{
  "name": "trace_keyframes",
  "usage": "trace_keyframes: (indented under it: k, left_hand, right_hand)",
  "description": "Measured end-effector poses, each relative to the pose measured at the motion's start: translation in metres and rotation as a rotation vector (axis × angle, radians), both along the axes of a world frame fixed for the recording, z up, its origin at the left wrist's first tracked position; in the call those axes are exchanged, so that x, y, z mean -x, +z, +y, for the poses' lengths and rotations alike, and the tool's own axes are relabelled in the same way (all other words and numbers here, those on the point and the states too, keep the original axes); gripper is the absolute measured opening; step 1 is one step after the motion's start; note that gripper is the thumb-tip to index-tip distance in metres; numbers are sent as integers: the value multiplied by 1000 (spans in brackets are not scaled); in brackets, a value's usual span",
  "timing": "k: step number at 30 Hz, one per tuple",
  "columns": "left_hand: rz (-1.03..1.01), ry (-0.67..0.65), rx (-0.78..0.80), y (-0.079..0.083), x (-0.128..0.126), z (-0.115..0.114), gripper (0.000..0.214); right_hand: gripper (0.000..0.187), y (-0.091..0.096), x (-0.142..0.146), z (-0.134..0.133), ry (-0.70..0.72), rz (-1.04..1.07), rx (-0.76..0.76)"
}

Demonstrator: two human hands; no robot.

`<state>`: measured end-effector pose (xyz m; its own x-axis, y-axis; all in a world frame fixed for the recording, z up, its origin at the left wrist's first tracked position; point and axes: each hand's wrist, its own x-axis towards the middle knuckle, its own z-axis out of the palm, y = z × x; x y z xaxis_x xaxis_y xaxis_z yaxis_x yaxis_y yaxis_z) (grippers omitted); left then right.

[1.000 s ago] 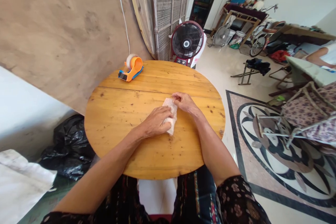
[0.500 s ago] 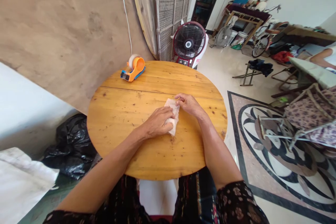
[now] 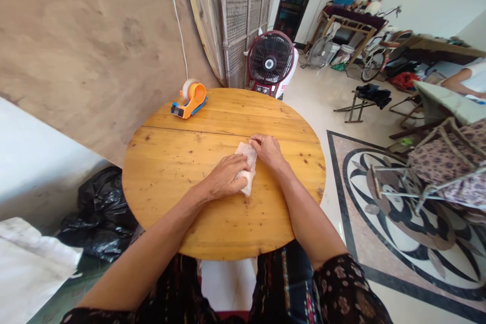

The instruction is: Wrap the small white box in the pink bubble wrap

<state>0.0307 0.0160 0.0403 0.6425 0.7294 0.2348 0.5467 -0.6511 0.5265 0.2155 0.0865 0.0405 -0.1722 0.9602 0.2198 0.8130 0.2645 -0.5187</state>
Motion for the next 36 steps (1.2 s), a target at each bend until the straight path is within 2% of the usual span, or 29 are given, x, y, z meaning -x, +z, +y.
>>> trace_keyframes:
  k: [6,21,26,31,36]
  left_hand:
    - [-1,-24,-2,0,0,0,36]
    - [4,-17,-10,-1,1,0,37]
    - [-2,-7,-1,-3,1,0,36]
    - [3,-8,-6,-2,1,0,37]
    - [25,3,5,-1,1,0,37]
  right_hand:
    - [25,-12,-6,15,-56,112,46]
    - [24,-16,0,18,-213,-78,26]
    - [25,-14,-2,17,-237,-72,19]
    - [27,-13,-12,21,-154,99,89]
    - [19,-8,-20,24,-80,568,246]
